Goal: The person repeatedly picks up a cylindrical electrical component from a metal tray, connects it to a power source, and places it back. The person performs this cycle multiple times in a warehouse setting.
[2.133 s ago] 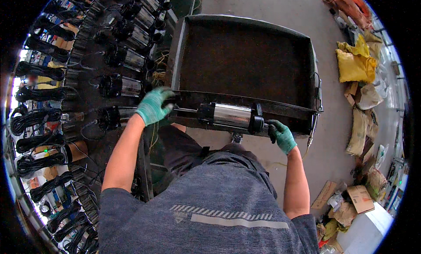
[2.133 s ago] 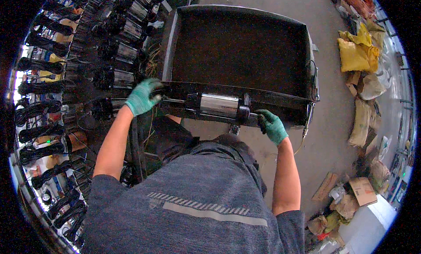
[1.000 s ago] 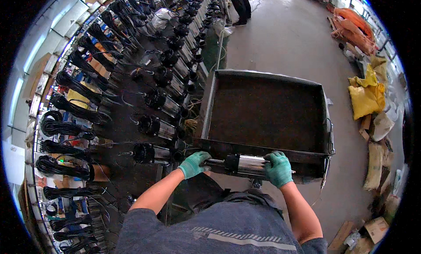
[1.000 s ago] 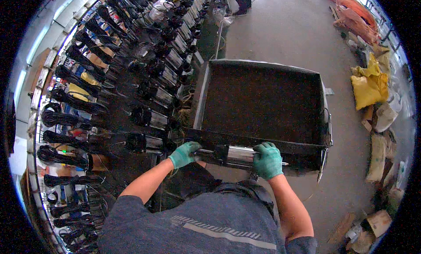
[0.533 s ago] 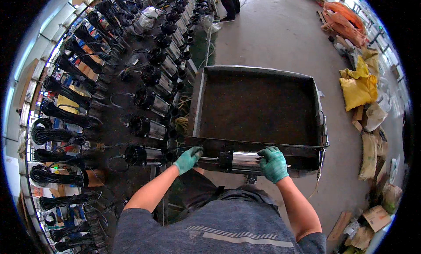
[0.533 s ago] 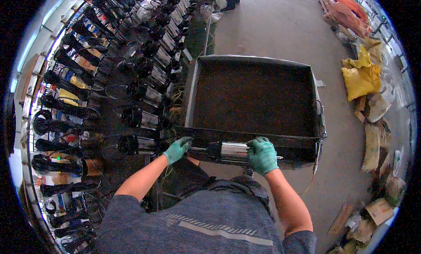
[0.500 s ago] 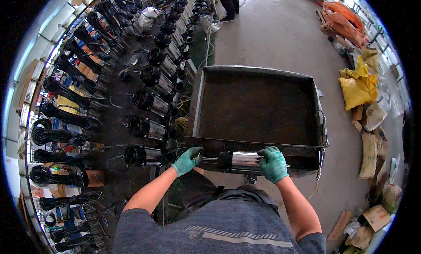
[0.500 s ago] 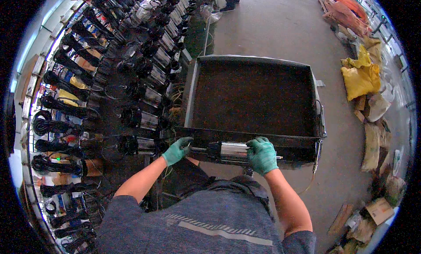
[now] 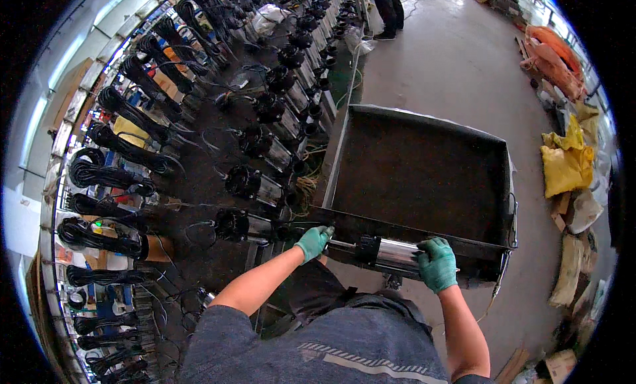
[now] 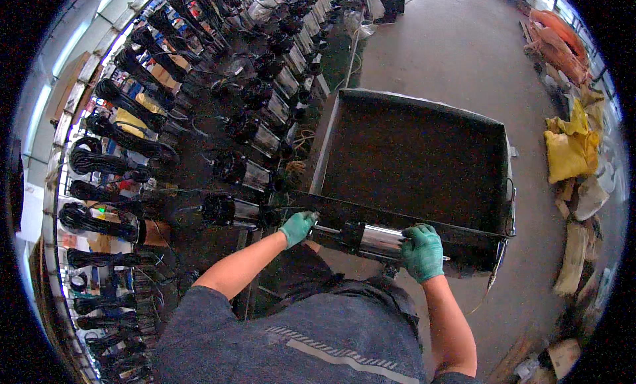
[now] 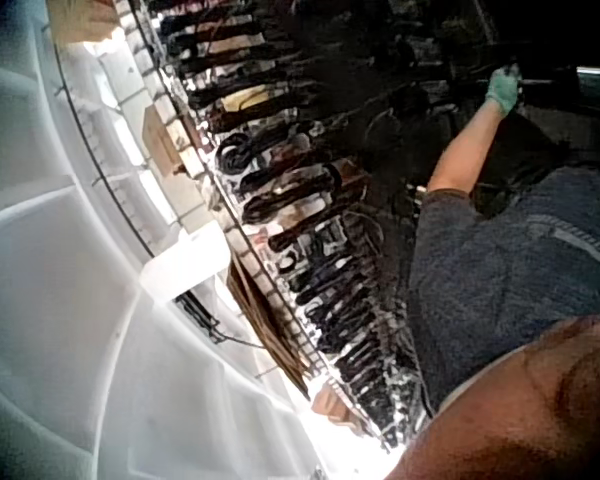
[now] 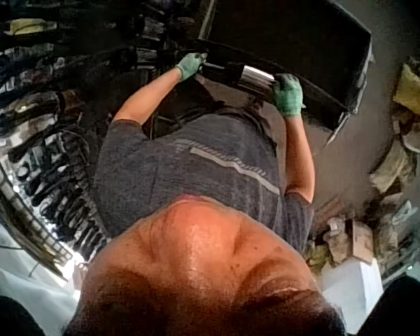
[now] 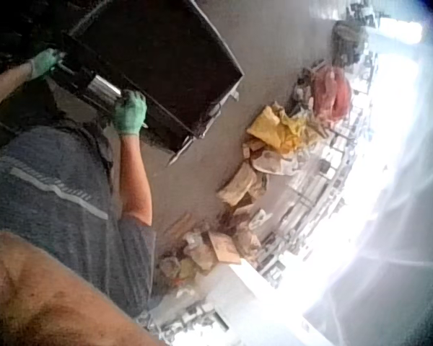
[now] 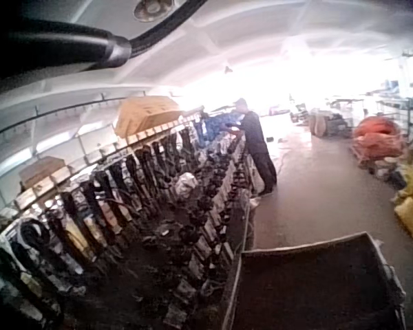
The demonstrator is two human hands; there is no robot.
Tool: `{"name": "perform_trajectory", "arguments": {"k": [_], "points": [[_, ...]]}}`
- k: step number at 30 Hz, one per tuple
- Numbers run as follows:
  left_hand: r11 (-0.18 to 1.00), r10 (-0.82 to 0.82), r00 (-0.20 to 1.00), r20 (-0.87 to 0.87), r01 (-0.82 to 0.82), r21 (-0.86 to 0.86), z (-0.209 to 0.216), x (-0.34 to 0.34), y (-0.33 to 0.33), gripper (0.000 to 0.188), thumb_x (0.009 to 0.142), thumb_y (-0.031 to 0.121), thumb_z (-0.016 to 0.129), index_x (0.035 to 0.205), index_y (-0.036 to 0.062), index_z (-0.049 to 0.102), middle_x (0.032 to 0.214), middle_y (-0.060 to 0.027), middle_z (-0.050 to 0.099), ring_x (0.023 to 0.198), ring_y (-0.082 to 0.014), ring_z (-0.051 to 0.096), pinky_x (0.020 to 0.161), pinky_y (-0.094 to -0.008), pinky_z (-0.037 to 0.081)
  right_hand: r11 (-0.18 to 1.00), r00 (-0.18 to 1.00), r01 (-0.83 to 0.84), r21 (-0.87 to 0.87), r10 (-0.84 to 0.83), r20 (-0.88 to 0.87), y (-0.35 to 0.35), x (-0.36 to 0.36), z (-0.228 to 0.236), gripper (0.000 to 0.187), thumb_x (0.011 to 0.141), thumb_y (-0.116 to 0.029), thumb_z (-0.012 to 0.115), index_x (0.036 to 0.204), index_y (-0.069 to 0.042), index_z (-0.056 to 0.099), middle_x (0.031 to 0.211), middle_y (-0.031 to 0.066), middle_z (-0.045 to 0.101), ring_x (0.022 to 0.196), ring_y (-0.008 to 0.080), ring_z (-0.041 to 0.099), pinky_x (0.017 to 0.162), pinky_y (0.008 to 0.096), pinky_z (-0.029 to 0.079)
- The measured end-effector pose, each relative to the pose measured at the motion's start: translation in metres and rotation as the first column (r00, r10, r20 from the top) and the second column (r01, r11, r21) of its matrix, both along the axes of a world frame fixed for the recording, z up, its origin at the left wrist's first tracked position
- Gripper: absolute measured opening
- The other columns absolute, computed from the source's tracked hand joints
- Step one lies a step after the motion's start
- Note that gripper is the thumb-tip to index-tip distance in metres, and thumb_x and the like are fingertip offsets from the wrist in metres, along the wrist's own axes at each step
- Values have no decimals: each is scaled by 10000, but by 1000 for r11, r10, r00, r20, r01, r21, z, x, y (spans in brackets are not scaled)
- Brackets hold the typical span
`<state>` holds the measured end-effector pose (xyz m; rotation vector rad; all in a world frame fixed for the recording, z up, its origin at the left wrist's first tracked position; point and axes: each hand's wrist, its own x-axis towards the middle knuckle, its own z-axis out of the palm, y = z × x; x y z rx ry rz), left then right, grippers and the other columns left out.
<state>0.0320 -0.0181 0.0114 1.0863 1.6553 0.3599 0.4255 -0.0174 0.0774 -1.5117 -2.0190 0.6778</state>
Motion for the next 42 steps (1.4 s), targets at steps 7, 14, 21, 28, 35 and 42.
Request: {"name": "perform_trajectory", "arguments": {"k": [7, 14, 21, 28, 35, 42], "points": [[527, -450, 742, -497, 670, 523, 22, -19, -8, 416, 825, 181, 766, 1217, 69, 681, 1076, -133, 706, 1004, -346, 663, 928, -387, 539, 999, 1000, 14, -37, -15, -21, -1, 1, 7, 203, 749, -63, 664, 945, -61, 714, 978, 164, 685, 1005, 396, 619, 871, 483, 515], [888, 177, 970, 166, -85, -452, 30, 7, 24, 413, 1058, 382, 559, 1166, 13, 709, 975, -71, 694, 945, -151, 665, 785, -282, 544, 998, 1000, 10, -56, -9, 19, 0, 4, 3, 211, 760, -59, 663, 961, -67, 729, 1001, 157, 696, 1015, 397, 626, 881, 491, 517], [832, -300, 937, 177, 167, 529, -8, -15, -29, 340, 1037, 195, 585, 1337, 37, 608, 1313, -103, 629, 1136, -155, 607, 948, -305, 502, 999, 1000, 4, -43, -5, -23, 0, 1, 5, 190, 782, -76, 671, 962, -74, 729, 983, 130, 699, 1007, 380, 628, 868, 489, 519], [993, 114, 962, 249, -114, -13, 7, -2, -9, 266, 1041, 290, 599, 1213, 89, 628, 887, -22, 654, 747, -132, 608, 663, -278, 526, 1000, 1000, -7, -23, 6, -10, -2, 3, 2, 172, 786, -78, 669, 950, -79, 722, 971, 137, 690, 999, 387, 620, 865, 493, 512], [994, 106, 884, 456, -101, -35, -6, -23, -29, 327, 1034, 375, 606, 1197, 91, 600, 884, -32, 627, 698, -142, 607, 595, -337, 532, 1000, 1000, -21, 6, 21, -13, 1, 2, 10, 180, 785, -71, 627, 946, -59, 708, 956, 175, 672, 952, 404, 611, 839, 492, 512], [955, 296, 934, 200, -287, -73, 7, -30, -3, 365, 1059, 427, 537, 984, 96, 670, 704, -11, 609, 531, -129, 542, 484, -301, 447, 999, 1000, -3, -37, 3, 2, 0, 3, 0, 218, 767, -57, 626, 967, -48, 715, 963, 175, 676, 974, 402, 616, 853, 489, 516]]}}
